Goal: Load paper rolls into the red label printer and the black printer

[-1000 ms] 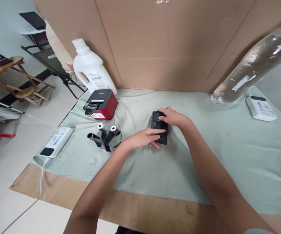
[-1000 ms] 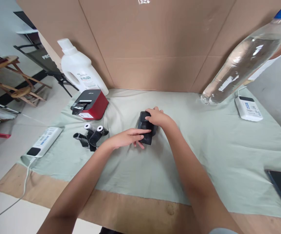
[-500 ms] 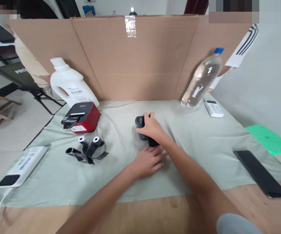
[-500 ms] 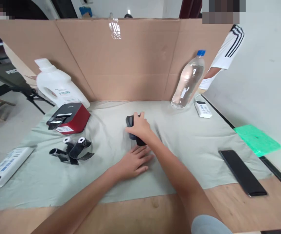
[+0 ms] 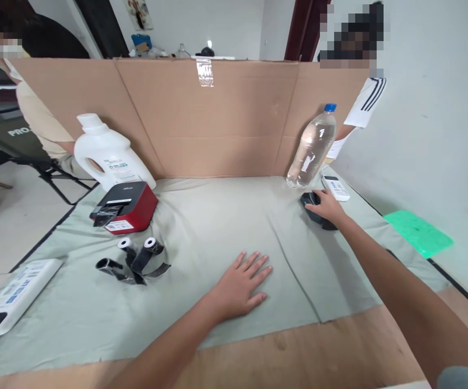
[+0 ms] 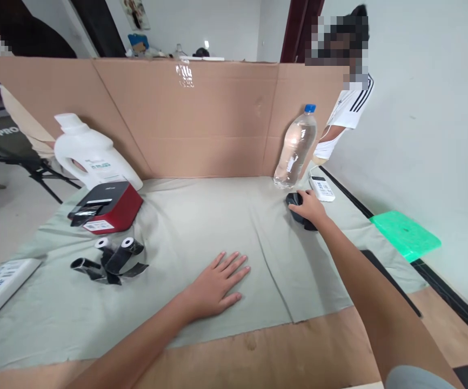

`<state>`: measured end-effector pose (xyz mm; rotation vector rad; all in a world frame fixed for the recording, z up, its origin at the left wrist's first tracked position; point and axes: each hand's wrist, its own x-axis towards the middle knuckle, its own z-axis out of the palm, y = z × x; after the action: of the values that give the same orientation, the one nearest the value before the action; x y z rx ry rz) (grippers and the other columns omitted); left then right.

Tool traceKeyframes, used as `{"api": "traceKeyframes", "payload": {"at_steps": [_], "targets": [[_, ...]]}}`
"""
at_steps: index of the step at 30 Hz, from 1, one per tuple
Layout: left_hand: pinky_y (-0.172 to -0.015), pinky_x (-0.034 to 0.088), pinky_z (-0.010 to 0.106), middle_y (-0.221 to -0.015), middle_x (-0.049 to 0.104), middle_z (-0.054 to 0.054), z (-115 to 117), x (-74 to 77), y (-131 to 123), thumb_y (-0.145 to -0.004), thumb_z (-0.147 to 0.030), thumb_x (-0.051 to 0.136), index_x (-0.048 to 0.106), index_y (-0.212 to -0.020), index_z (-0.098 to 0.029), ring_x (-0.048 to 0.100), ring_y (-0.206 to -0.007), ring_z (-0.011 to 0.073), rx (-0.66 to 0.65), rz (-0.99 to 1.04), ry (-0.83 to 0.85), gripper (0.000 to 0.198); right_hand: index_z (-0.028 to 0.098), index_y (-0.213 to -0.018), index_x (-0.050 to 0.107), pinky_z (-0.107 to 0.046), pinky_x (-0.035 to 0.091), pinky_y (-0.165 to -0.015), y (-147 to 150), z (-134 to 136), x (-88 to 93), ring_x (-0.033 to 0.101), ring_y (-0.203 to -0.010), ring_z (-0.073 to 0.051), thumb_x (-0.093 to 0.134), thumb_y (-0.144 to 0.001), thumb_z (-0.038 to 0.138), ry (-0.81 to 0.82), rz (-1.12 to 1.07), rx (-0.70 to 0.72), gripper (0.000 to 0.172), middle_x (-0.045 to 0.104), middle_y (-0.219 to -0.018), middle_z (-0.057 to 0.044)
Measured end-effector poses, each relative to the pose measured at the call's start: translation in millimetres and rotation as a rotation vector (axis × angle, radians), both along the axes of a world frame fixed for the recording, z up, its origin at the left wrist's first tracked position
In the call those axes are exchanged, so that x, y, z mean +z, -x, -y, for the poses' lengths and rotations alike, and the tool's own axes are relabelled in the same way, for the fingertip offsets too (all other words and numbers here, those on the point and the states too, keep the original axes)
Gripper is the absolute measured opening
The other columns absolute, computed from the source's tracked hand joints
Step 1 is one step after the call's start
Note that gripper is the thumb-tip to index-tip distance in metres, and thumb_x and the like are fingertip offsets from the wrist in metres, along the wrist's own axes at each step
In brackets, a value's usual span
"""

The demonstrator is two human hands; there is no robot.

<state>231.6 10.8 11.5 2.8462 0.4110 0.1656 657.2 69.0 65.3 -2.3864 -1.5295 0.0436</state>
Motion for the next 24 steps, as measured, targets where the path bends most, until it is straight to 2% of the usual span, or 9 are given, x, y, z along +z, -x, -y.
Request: {"api": "traceKeyframes", "payload": {"at_steps": [3,6,9,12,15,18,21,22,24], "targets": [[-0.129,0.016,0.056,-0.172,0.022,0.008,1.2,1.3,0.4,-0.105,-0.059,0.032,0.027,-0.163,-0.026,0.019,-0.16,0.0294,0.017,0.028,0.031,0.067,0.016,-0.152,0.049,-0.056,0.042,-0.098,12.6,-1.3,5.8,0.051,-0.13,-0.045,0.064,-0.083,0.056,0.064,0.06,-0.057,0.081,0.041,-0.154,-0.029],[-0.129,0.018,0.055,-0.171,0.025,0.009,2.2,3.6,-1.7,-0.104,-0.06,0.036,0.032,-0.161,-0.023,0.022,-0.159,0.0293,0.015,0.054,0.042,0.068,0.018,-0.157,0.043,-0.064,0.031,-0.1,50.3,-5.1,15.9,0.039,-0.137,-0.052,0.059,-0.089,0.061,-0.075,0.234,-0.064,0.083,0.034,-0.158,-0.032],[-0.127,0.026,0.049,-0.163,0.043,0.009,-3.7,14.0,-0.7,-0.104,-0.053,0.043,0.049,-0.152,-0.023,0.037,-0.153,0.0266,-0.011,0.099,0.013,0.057,0.017,-0.158,0.042,-0.062,0.027,-0.105,109.8,-13.3,22.0,0.04,-0.137,-0.048,0.057,-0.091,0.055,-0.278,0.291,0.113,0.079,0.041,-0.155,-0.029],[-0.117,0.037,0.041,-0.14,0.067,0.005,-21.3,40.5,22.8,-0.105,-0.036,0.044,0.067,-0.131,-0.024,0.056,-0.136,0.0223,0.075,0.245,-0.084,0.037,0.015,-0.15,0.052,-0.06,0.03,-0.109,182.9,-26.3,19.8,0.048,-0.133,-0.041,0.057,-0.09,0.049,-0.348,0.181,0.365,0.07,0.052,-0.148,-0.023],[-0.108,0.042,0.038,-0.122,0.075,0.004,-57.0,73.7,84.6,-0.102,-0.026,0.045,0.072,-0.118,-0.024,0.065,-0.118,0.0204,0.426,0.517,-0.226,0.031,0.018,-0.139,0.063,-0.055,0.033,-0.113,260.6,-46.9,10.8,0.052,-0.133,-0.034,0.051,-0.093,0.041,-0.324,-0.031,0.645,0.052,0.06,-0.143,-0.017],[-0.106,0.044,0.037,-0.119,0.073,0.008,-112.1,93.1,172.5,-0.099,-0.026,0.048,0.073,-0.11,-0.019,0.063,-0.116,0.0217,0.954,0.833,-0.275,0.028,0.02,-0.134,0.066,-0.048,0.037,-0.116,340.2,-77.0,-1.5,0.054,-0.134,-0.028,0.05,-0.095,0.035,-0.259,-0.285,0.859,0.045,0.064,-0.142,-0.012],[-0.102,0.047,0.034,-0.126,0.069,0.013,-168.4,90.9,249.1,-0.092,-0.022,0.051,0.067,-0.118,-0.012,0.063,-0.114,0.0208,1.468,1.035,0.012,0.032,0.017,-0.144,0.058,-0.042,0.035,-0.12,418.2,-113.5,-13.8,0.049,-0.142,-0.024,0.054,-0.094,0.034,-0.165,-0.498,0.934,0.053,0.057,-0.151,-0.011],[-0.101,0.047,0.034,-0.124,0.07,0.013,-183.0,86.7,266.3,-0.091,-0.023,0.053,0.068,-0.115,-0.011,0.063,-0.112,0.0205,1.536,1.022,0.188,0.031,0.015,-0.15,0.052,-0.041,0.034,-0.122,442.0,-125.4,-17.4,0.046,-0.146,-0.025,0.058,-0.093,0.036,-0.113,-0.552,0.922,0.06,0.052,-0.156,-0.012],[-0.093,0.051,0.035,-0.106,0.075,0.012,-202.8,76.2,286.1,-0.089,-0.028,0.057,0.071,-0.102,-0.01,0.066,-0.1,0.0213,1.551,0.974,0.345,0.027,0.012,-0.159,0.036,-0.041,0.031,-0.124,483.0,-145.9,-23.8,0.037,-0.152,-0.027,0.068,-0.088,0.043,-0.016,-0.626,0.881,0.084,0.038,-0.165,-0.015]]}}
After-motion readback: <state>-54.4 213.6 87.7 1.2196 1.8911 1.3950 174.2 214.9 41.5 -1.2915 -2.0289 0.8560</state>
